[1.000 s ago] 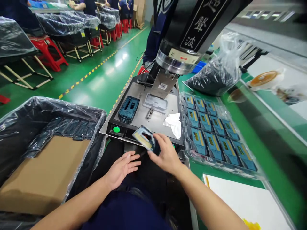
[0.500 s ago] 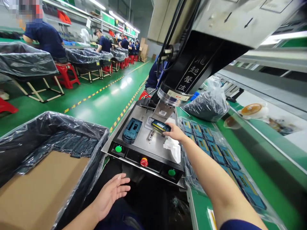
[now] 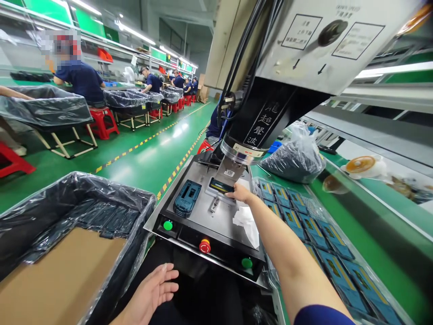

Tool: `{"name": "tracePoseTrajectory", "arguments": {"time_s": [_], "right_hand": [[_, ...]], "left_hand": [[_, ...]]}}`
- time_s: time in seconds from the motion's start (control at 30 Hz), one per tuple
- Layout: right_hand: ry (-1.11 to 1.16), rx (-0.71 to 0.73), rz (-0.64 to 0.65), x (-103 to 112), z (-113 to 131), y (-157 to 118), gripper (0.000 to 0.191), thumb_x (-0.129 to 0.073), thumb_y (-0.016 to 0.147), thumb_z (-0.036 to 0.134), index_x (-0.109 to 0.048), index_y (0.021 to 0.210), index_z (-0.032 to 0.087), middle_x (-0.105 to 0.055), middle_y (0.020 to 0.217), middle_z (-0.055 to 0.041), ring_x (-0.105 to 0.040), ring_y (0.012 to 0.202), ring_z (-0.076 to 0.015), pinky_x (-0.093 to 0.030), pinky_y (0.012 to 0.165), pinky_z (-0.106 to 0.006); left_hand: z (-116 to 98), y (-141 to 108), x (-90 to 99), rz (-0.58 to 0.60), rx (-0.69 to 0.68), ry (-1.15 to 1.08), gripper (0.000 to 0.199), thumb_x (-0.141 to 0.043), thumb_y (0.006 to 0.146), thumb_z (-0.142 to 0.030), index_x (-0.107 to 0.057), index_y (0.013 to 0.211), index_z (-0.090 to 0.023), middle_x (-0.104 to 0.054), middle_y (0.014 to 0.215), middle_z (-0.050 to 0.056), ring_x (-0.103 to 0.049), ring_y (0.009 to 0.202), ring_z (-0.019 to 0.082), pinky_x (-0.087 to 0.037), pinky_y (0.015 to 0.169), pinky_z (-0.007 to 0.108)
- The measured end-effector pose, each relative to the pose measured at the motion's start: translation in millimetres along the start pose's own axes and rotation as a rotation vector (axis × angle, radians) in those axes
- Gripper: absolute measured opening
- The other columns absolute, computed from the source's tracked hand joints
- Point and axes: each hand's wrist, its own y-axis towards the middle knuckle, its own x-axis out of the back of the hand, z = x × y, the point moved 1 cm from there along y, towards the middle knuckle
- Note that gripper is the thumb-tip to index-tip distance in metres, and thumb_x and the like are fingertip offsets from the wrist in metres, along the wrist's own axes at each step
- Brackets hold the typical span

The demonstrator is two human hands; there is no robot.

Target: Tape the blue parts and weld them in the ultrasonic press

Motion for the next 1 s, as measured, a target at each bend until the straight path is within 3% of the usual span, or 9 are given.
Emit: {"name": "tracePoseTrajectory", "arguments": {"time_s": [0.07,0.17,0.27,0.43,0.5,0.6,0.7,0.83,1.0], "right_hand": [[-0.043,0.036,0.002,-6.3,-0.6,-1.7,0.035,-0.066,0.078,0.03,-0.066,0.11,0.016,-0.071,0.106,-0.008,-0.064,0.097,-0.0212,-0.05,0.087,-0.031],[-0.132,0.066,-0.049,-19.3,1.5,-7.0,0.04,-0.053,0.088,0.03,-0.058,0.126,0.019,-0.055,0.135,-0.01,-0.049,0.124,-0.0232,-0.04,0.103,-0.037],[-0.216,0.048,-0.124,-31.8,7.1,-14.9,0.042,-0.046,0.092,0.031,-0.053,0.131,0.018,-0.044,0.145,-0.0119,-0.036,0.134,-0.0262,-0.033,0.108,-0.044],[-0.308,0.031,-0.274,-41.2,24.1,-38.8,0.036,-0.043,0.092,0.029,-0.057,0.121,0.012,-0.055,0.129,-0.0181,-0.043,0.126,-0.0307,-0.035,0.103,-0.05],[-0.315,0.091,-0.354,-43.9,31.8,-57.5,0.035,-0.046,0.09,0.031,-0.058,0.117,0.012,-0.057,0.124,-0.0179,-0.048,0.121,-0.0291,-0.037,0.103,-0.045],[-0.244,0.241,-0.48,-50.6,41.9,-101.3,0.031,-0.045,0.091,0.036,-0.064,0.104,0.016,-0.066,0.106,-0.0128,-0.058,0.103,-0.0255,-0.044,0.094,-0.039],[-0.13,0.236,-0.344,-62.6,46.8,-156.2,0.037,-0.042,0.094,0.043,-0.063,0.073,0.02,-0.065,0.07,-0.0034,-0.06,0.067,-0.0176,-0.047,0.067,-0.028],[-0.063,0.205,-0.33,-81.6,38.8,-219.5,0.049,-0.042,0.094,0.048,-0.055,0.056,0.02,-0.053,0.05,0.0008,-0.049,0.048,-0.0123,-0.038,0.05,-0.023],[-0.022,0.086,-0.453,-103.5,10.0,-255.2,0.047,-0.042,0.094,0.05,-0.058,0.062,0.02,-0.057,0.054,0.0,-0.052,0.048,-0.012,-0.041,0.051,-0.022]], "left_hand": [[-0.3,1.2,-0.4,-0.004,0.003,0.007,0.073,-0.069,0.07,-0.062,-0.053,0.124,-0.015,-0.058,0.129,0.016,-0.064,0.095,0.023,-0.047,0.086,0.035],[0.9,3.5,-0.8,-0.015,0.007,0.024,0.075,-0.069,0.068,-0.065,-0.055,0.122,-0.015,-0.059,0.128,0.015,-0.064,0.093,0.022,-0.048,0.084,0.034],[5.6,8.8,-1.8,-0.027,-0.003,0.061,0.073,-0.067,0.068,-0.066,-0.057,0.12,-0.016,-0.06,0.126,0.015,-0.064,0.092,0.021,-0.048,0.082,0.032],[7.6,26.1,-2.4,-0.078,-0.17,0.351,0.065,-0.06,0.073,-0.066,-0.06,0.115,-0.017,-0.063,0.119,0.013,-0.064,0.093,0.022,-0.049,0.079,0.033],[0.4,31.8,-0.1,-0.145,-0.342,0.593,0.057,-0.058,0.077,-0.06,-0.06,0.116,-0.018,-0.061,0.123,0.013,-0.062,0.105,0.025,-0.049,0.088,0.037],[-15.3,35.0,4.1,-0.252,-0.637,0.953,0.048,-0.053,0.084,-0.047,-0.059,0.122,-0.02,-0.047,0.142,0.012,-0.046,0.129,0.027,-0.038,0.108,0.043],[-27.6,37.0,4.7,-0.286,-0.802,1.206,0.048,-0.046,0.089,-0.038,-0.052,0.133,-0.021,-0.029,0.155,0.01,-0.033,0.139,0.027,-0.031,0.114,0.046],[-30.2,44.1,-2.6,-0.255,-0.841,1.41,0.054,-0.046,0.088,-0.032,-0.044,0.141,-0.018,-0.016,0.159,0.011,-0.026,0.143,0.029,-0.031,0.114,0.047],[-20.4,50.4,-15.5,-0.235,-0.783,1.474,0.058,-0.049,0.085,-0.026,-0.043,0.142,-0.018,0.009,0.161,0.007,-0.031,0.14,0.03,-0.034,0.112,0.044]]}}
